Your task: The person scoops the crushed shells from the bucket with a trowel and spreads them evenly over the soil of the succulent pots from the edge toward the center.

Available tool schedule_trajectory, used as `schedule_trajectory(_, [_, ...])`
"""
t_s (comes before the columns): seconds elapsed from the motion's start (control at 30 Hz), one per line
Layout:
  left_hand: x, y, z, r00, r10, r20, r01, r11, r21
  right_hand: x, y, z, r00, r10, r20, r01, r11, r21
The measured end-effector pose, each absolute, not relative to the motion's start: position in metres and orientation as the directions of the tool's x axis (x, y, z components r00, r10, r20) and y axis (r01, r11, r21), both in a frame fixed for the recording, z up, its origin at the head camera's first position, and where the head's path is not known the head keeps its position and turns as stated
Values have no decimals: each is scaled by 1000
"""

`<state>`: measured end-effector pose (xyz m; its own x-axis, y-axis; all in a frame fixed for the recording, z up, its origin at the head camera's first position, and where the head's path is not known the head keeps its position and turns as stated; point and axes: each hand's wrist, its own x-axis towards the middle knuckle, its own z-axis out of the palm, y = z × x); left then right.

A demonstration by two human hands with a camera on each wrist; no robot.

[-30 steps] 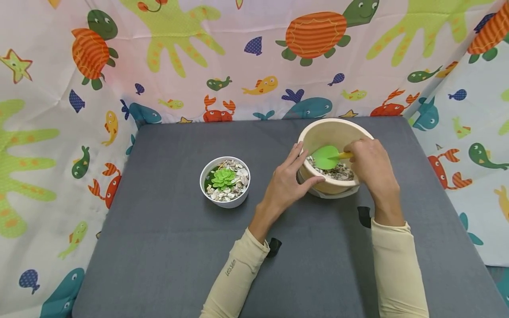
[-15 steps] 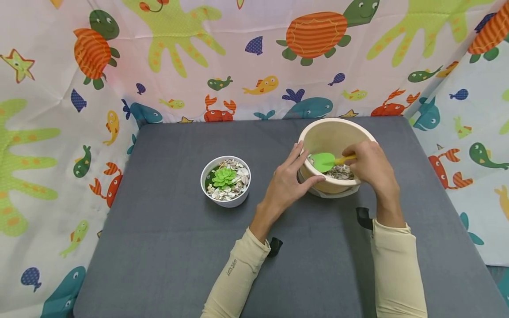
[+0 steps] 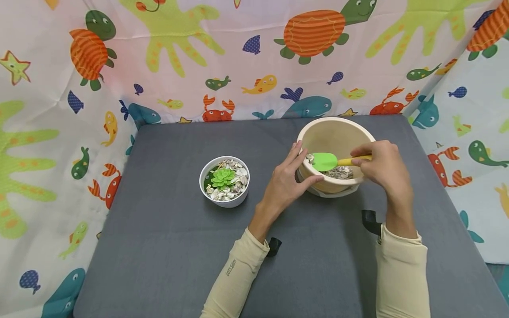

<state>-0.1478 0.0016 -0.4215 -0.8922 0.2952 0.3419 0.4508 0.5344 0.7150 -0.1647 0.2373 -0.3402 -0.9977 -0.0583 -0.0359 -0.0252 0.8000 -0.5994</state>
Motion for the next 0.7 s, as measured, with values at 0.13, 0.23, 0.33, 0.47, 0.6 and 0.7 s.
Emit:
schedule_trajectory(0.13, [-148, 0, -422, -891, 294, 346, 454, 531, 716, -158, 240, -332, -999, -38, 8, -35, 804, -593])
schedule_trajectory(0.23, [-149, 1, -422, -888, 300, 350, 460, 523, 718, -154, 243, -328, -999, -24, 43, -44, 807, -588])
schedule_trajectory(0.33, [-149, 0, -423, -885, 307, 351, 464, 517, 719, -151, 246, -324, -998, -7, 68, -46, 806, -590])
schedule_trajectory(0.47, [-150, -1, -423, -881, 308, 359, 472, 519, 713, -147, 248, -318, -997, 6, 73, -39, 799, -601])
schedule_trajectory(0.6, [-150, -2, -422, -882, 308, 357, 470, 513, 719, -144, 249, -312, -997, 20, 75, -28, 809, -588])
schedule_trajectory(0.7, [-150, -2, -421, -884, 312, 348, 465, 511, 723, -141, 250, -307, -995, 26, 94, -33, 815, -578])
